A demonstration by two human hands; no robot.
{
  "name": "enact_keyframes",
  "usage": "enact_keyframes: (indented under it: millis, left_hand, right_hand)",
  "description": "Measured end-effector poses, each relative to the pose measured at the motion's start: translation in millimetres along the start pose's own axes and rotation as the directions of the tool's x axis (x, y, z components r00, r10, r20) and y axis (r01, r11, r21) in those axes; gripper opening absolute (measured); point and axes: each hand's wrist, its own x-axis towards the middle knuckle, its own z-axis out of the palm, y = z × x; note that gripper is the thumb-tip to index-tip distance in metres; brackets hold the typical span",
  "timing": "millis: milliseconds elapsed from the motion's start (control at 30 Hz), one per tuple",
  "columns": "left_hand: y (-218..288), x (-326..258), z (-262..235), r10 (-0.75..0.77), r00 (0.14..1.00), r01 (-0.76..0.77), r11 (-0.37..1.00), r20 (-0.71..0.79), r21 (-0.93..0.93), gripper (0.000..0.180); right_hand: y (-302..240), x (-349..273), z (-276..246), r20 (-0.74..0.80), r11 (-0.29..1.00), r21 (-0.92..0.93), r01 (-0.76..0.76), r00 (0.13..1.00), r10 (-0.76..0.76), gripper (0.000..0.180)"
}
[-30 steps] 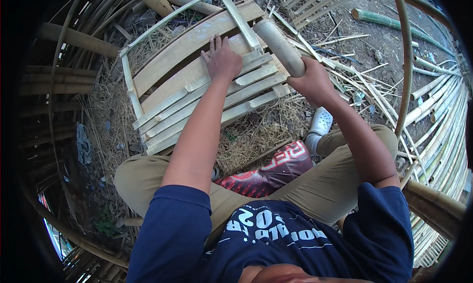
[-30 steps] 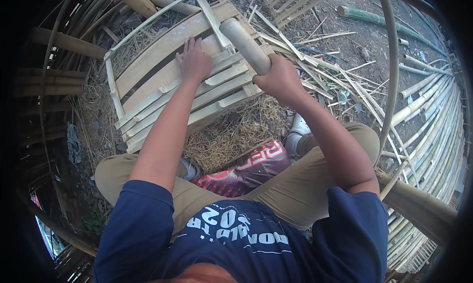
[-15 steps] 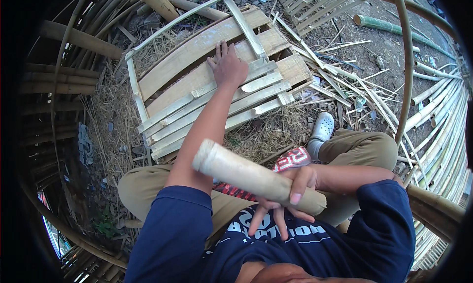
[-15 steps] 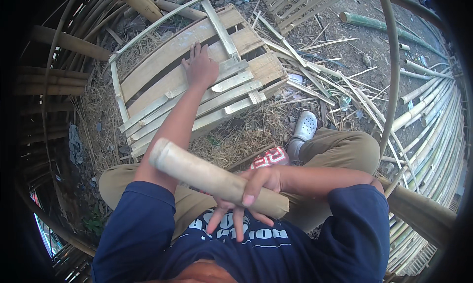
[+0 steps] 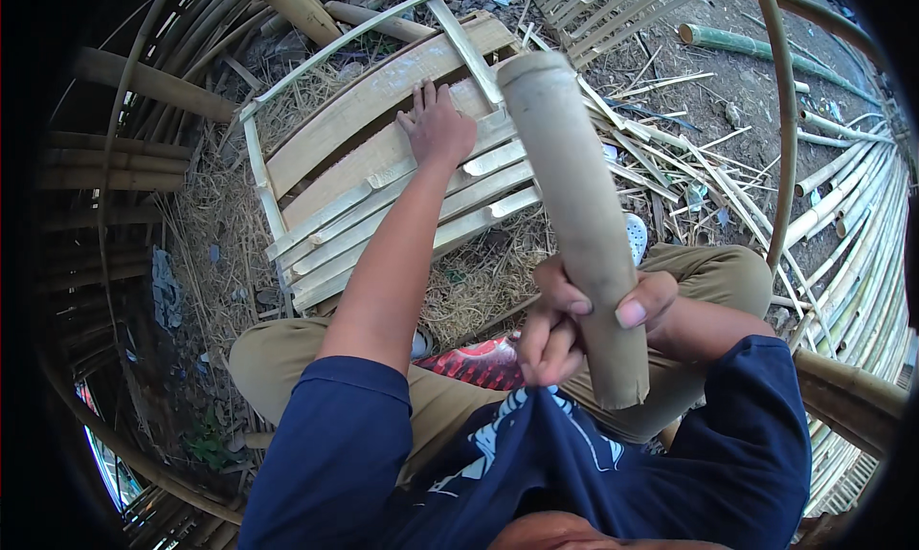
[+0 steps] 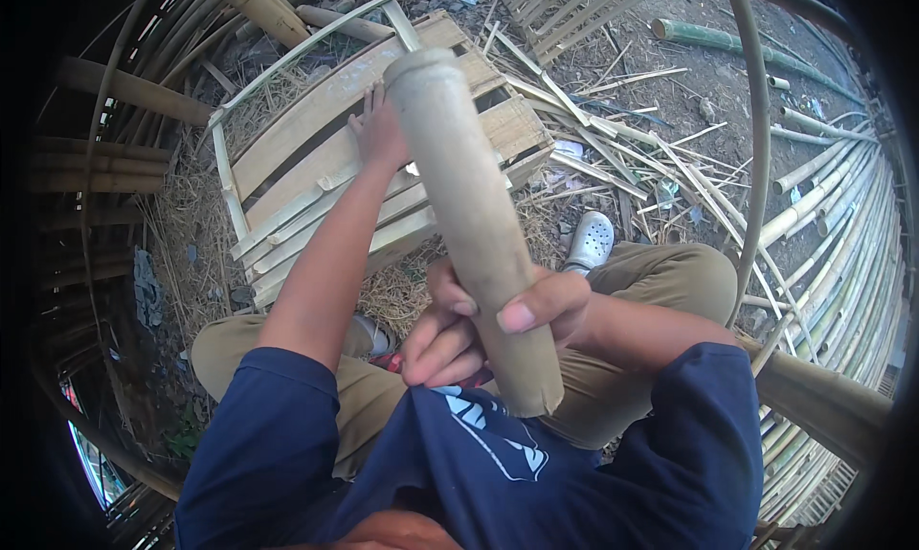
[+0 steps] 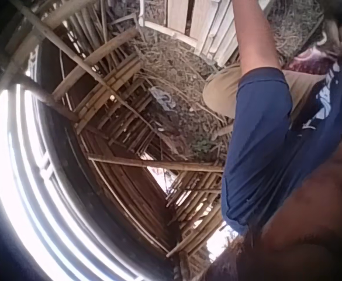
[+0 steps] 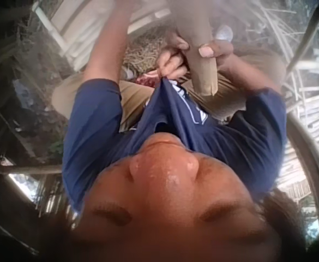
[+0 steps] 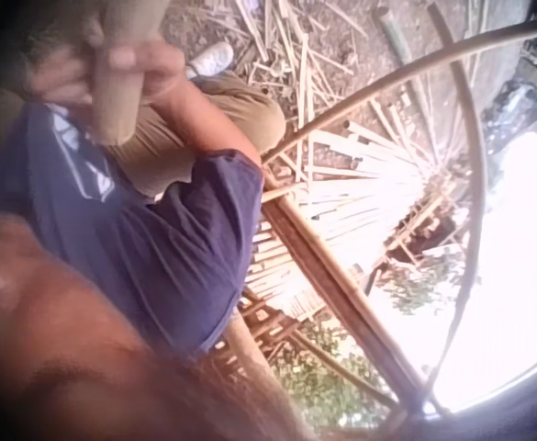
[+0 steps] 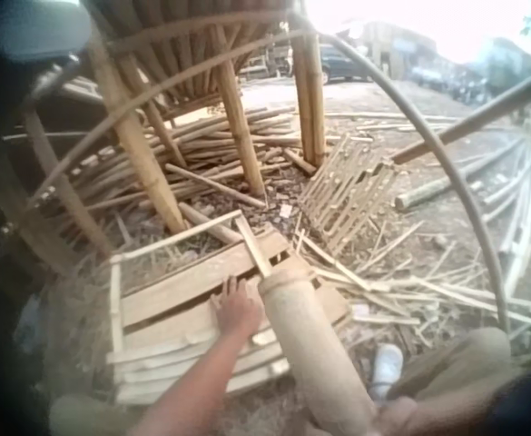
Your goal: The person positions bamboo slats onto a bamboo frame, retrieves nails from a pouch, and hammers the slats into the frame using a bamboo mallet.
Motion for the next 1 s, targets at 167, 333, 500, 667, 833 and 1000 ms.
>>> enact_keyframes:
  millis: [167, 333, 500, 667, 833, 1000]
  left_hand:
    - [-4, 3, 3, -0.015, 1.0, 0.015, 1.0, -0.011, -0.023, 0.066]
    - [-7, 2, 0, -0.019, 1.0, 0.018, 0.998, -0.005, -0.061, 0.069]
    - [-15, 2, -9, -0.029, 1.0, 0.029, 0.999, -0.01, -0.034, 0.071]
    - [0, -4, -4, 0.003, 1.0, -0.002, 0.999, 0.016, -0.054, 0.071]
    - [-7, -1, -2, -0.026, 1.0, 0.026, 0.999, -0.013, -0.019, 0.069]
    - [-11, -3, -13, -0.037, 0.999, 0.037, 0.999, -0.011, -0.015, 0.065]
  right_hand:
    - [-25, 10, 30, 0.345, 0.949, -0.244, 0.197, 0.933, -0.105, 0.042]
    - [-44, -12, 100, 0.286, 0.714, -0.655, 0.246, 0.956, -0.066, 0.045]
    - [-35, -9, 161, 0.238, 0.628, -0.705, 0.329, 0.944, -0.228, 0.046]
    - [1, -7, 147, 0.048, 0.801, -0.582, 0.142, 0.989, -0.141, 0.039]
    - [-19, 20, 124, -0.394, 0.801, -0.586, 0.126, 0.819, -0.417, 0.038]
    - [-112, 46, 49, -0.57, 0.277, -0.774, -0.57, 0.435, -0.697, 0.036]
